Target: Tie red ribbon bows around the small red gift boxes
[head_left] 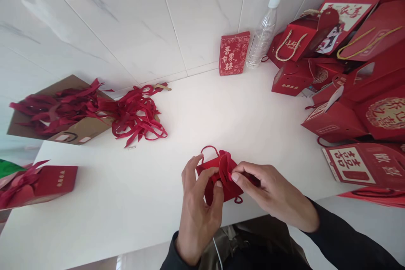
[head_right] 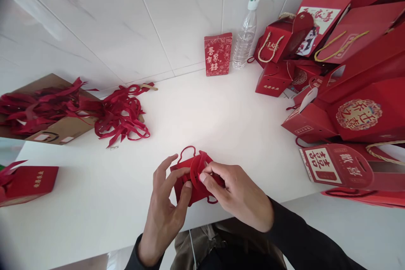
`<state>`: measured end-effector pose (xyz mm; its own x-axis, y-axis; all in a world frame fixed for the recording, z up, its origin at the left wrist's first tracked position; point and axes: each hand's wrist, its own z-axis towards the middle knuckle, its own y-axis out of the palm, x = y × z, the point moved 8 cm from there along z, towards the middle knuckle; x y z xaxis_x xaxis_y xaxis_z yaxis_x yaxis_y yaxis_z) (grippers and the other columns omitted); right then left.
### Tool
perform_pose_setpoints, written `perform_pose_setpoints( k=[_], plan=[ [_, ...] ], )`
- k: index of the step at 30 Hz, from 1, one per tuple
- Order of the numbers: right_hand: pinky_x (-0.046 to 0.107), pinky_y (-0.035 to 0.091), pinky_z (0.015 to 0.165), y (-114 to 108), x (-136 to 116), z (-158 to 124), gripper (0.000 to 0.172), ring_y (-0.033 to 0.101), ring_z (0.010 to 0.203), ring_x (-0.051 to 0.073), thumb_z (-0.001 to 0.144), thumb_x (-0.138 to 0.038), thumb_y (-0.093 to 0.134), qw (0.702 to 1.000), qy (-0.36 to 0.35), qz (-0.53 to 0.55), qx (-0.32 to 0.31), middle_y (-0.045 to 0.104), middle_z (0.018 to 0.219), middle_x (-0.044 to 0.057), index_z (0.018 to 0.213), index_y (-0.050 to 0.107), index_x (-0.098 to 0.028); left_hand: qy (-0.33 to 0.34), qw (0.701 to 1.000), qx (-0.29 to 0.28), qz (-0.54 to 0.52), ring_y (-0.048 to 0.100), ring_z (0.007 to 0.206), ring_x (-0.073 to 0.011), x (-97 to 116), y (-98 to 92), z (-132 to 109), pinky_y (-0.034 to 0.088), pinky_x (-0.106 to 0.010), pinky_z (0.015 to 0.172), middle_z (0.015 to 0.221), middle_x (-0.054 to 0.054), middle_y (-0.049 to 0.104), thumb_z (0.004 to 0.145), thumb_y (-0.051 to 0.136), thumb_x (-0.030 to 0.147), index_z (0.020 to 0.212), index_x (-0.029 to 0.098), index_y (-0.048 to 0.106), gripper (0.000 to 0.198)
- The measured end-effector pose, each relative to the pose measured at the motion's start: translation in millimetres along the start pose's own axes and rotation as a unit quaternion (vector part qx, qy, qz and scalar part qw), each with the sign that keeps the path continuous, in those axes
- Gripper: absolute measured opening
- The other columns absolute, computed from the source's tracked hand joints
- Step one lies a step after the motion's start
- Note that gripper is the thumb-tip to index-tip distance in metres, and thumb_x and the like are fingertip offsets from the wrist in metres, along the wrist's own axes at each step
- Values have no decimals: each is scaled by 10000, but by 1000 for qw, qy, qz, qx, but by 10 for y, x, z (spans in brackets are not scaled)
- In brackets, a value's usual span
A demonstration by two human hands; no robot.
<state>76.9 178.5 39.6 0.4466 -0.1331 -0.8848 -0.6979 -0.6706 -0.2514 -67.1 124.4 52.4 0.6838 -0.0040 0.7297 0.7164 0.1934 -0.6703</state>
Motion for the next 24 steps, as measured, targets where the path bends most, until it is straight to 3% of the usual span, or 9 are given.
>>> perform_pose_setpoints(
  k=[4, 6, 9, 12, 14, 16, 18, 21, 24],
  plan=[
    [259, 306, 548, 26, -72, -31, 278, 354, 577, 108, 1006, -441, 536, 996, -14, 68, -63, 478, 670, -49, 893, 653, -216, 2, 1000, 2, -19, 430, 1379, -267, -5, 23, 16, 494, -473, 1056, 1446, -96, 446, 947, 535, 151, 1183, 277, 612, 278],
    [256, 288, 531, -15, -54, -47, 270, 323, 570, 106, 1003, -452, 553, 991, -22, 113, -63, 445, 660, -53, 917, 662, -221, 4, 1000, 7, -19, 444, 1374, -269, 4, 17, 7, 499, -472, 1051, 1452, -100, 448, 943, 546, 154, 1215, 276, 602, 303],
    [246, 306, 531, -178, 19, -65, 224, 334, 570, 111, 1009, -467, 552, 975, -24, 219, 10, 420, 656, -61, 1047, 633, -262, -11, 998, 61, 6, 472, 1347, -270, 72, -63, -42, 501, -463, 1035, 1418, -107, 494, 939, 551, 148, 1226, 264, 599, 313],
    [245, 396, 611, -289, -12, -116, 175, 413, 616, 120, 1000, -422, 583, 931, -38, 356, 68, 443, 667, -51, 1120, 616, -299, 6, 990, 137, 26, 505, 1285, -257, 333, -136, -109, 496, -437, 1021, 1325, -100, 571, 923, 558, 114, 1153, 244, 623, 271],
    [245, 420, 614, -281, -120, -156, 111, 411, 602, 117, 977, -376, 622, 901, -48, 427, 57, 444, 661, -44, 1050, 648, -297, 43, 993, 107, -10, 502, 1284, -260, 574, -24, -102, 491, -434, 1037, 1308, -104, 601, 916, 576, 141, 1250, 229, 588, 346],
    [238, 408, 554, -281, -238, -194, 87, 352, 541, 107, 960, -371, 641, 883, -56, 464, 36, 400, 624, -51, 955, 672, -289, 54, 995, 30, -81, 551, 1224, -247, 745, 168, -67, 522, -406, 1002, 1258, -113, 641, 916, 582, 172, 1333, 196, 537, 420],
    [227, 367, 486, -369, -302, -230, 135, 283, 489, 98, 951, -394, 650, 879, -70, 469, 42, 338, 582, -63, 873, 673, -285, 62, 990, -16, -123, 622, 1070, -216, 838, 306, -52, 519, -405, 1000, 1061, -76, 705, 909, 553, 111, 1225, 194, 595, 329],
    [223, 319, 433, -628, -267, -271, 221, 250, 448, 93, 935, -410, 668, 891, -77, 440, 89, 305, 549, -69, 764, 632, -276, 105, 988, -5, -116, 647, 937, -193, 831, 325, -86, 425, -470, 1100, 773, -3, 690, 858, 494, -17, 1006, 210, 648, 311],
    [227, 288, 402, -875, -174, -315, 270, 264, 444, 98, 898, -441, 713, 907, -50, 392, 144, 311, 547, -66, 723, 597, -271, 118, 987, 51, -93, 634, 1030, -217, 654, 168, -138, 419, -477, 1094, 862, -27, 712, 843, 513, -20, 1039, 214, 660, 339]
  ],
)
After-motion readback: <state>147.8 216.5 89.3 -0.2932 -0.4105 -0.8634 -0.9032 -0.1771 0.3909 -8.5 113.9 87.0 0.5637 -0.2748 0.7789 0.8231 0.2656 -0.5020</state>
